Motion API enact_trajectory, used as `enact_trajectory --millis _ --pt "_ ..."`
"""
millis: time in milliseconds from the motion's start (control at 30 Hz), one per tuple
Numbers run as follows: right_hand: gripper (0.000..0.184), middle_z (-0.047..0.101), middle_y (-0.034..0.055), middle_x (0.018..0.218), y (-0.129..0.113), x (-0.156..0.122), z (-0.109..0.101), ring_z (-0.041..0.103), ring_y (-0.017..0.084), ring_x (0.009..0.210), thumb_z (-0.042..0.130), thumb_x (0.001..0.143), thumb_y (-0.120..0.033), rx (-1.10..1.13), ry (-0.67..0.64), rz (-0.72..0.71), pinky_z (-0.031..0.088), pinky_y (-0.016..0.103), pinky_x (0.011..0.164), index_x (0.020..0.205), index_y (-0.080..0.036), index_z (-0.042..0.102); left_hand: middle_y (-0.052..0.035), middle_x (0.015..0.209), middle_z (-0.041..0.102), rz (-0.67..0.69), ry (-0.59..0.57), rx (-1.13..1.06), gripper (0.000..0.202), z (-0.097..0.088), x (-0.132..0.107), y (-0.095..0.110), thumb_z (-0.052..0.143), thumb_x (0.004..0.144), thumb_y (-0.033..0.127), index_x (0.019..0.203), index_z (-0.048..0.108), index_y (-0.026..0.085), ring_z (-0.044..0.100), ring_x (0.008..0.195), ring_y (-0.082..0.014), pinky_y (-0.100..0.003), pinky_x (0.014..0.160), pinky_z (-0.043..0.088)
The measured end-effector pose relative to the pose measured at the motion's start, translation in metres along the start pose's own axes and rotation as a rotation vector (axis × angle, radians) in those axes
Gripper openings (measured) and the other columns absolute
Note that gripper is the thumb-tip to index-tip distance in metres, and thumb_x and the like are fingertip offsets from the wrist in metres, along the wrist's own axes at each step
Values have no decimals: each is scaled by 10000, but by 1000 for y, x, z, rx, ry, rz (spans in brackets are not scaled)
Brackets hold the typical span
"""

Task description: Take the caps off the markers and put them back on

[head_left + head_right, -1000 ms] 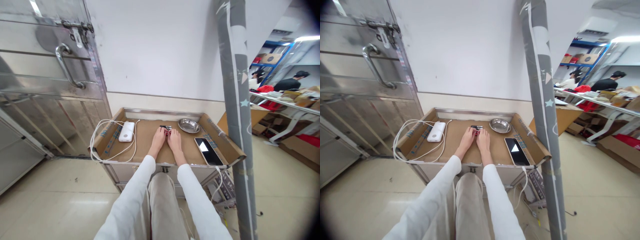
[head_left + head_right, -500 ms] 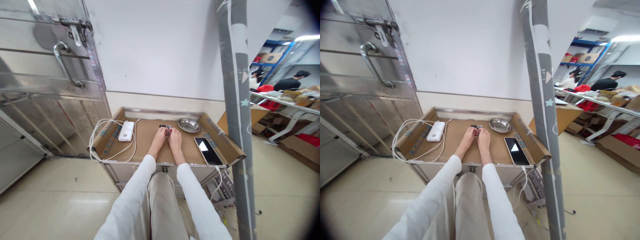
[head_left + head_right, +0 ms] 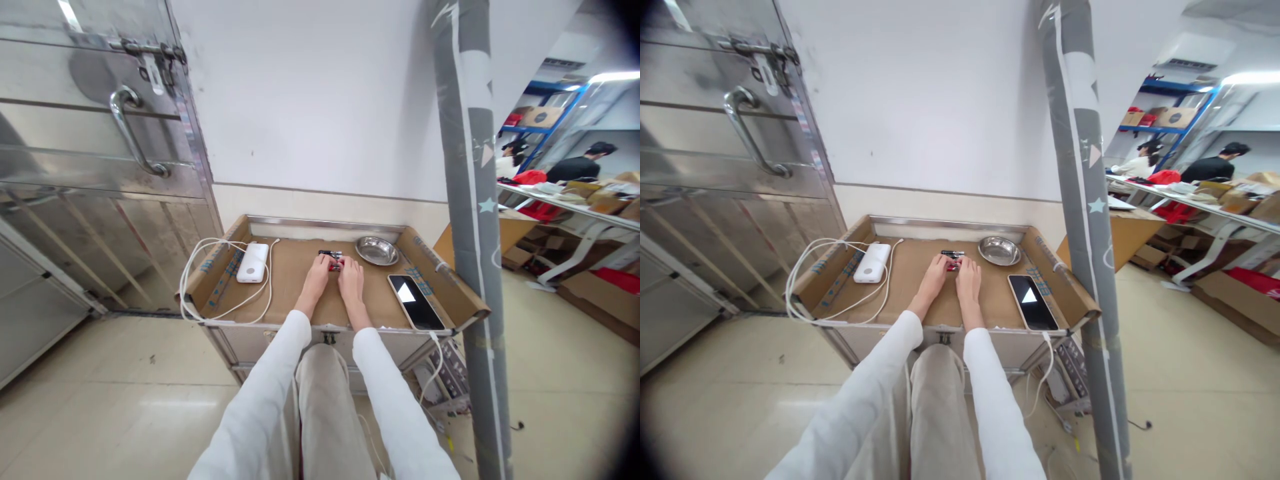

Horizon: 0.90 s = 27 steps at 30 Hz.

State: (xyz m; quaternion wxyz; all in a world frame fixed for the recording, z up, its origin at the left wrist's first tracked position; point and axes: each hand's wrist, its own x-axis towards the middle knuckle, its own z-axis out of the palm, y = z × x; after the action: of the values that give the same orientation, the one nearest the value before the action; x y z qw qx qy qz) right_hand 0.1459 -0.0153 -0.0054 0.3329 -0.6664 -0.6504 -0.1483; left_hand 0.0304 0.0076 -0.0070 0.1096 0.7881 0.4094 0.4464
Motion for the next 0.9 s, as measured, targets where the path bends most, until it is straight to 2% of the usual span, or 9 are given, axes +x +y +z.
enact_trajectory --millis 200,533,800,900 --pt "220 654 92 957 1 0 2 543 196 871 335 941 -162 19 5 -2 311 297 781 978 -147 551 -59 994 546 0 28 -5 196 -3 -1 1 397 882 75 954 542 184 515 953 -166 -303 876 452" --pt "251 657 94 961 2 0 4 571 187 878 321 911 -85 46 -42 -81 338 296 795 1000 -142 549 -54 1003 537 3 3 -69 230 -5 -2 3 395 844 37 944 537 189 530 940 -157 -313 886 459" --pt "219 675 98 933 3 1 8 592 185 856 353 949 -187 49 -71 -104 358 296 785 1059 -135 535 -66 1064 524 -39 13 -68 254 -3 -1 3 389 859 45 1021 519 192 578 915 -146 -290 845 476" --pt "231 678 97 911 3 0 6 585 195 842 367 946 -195 -9 -94 -107 348 307 790 1005 -143 584 -62 1057 533 -34 2 -48 244 -1 0 1 361 881 56 1014 514 192 587 908 -143 -285 842 476"
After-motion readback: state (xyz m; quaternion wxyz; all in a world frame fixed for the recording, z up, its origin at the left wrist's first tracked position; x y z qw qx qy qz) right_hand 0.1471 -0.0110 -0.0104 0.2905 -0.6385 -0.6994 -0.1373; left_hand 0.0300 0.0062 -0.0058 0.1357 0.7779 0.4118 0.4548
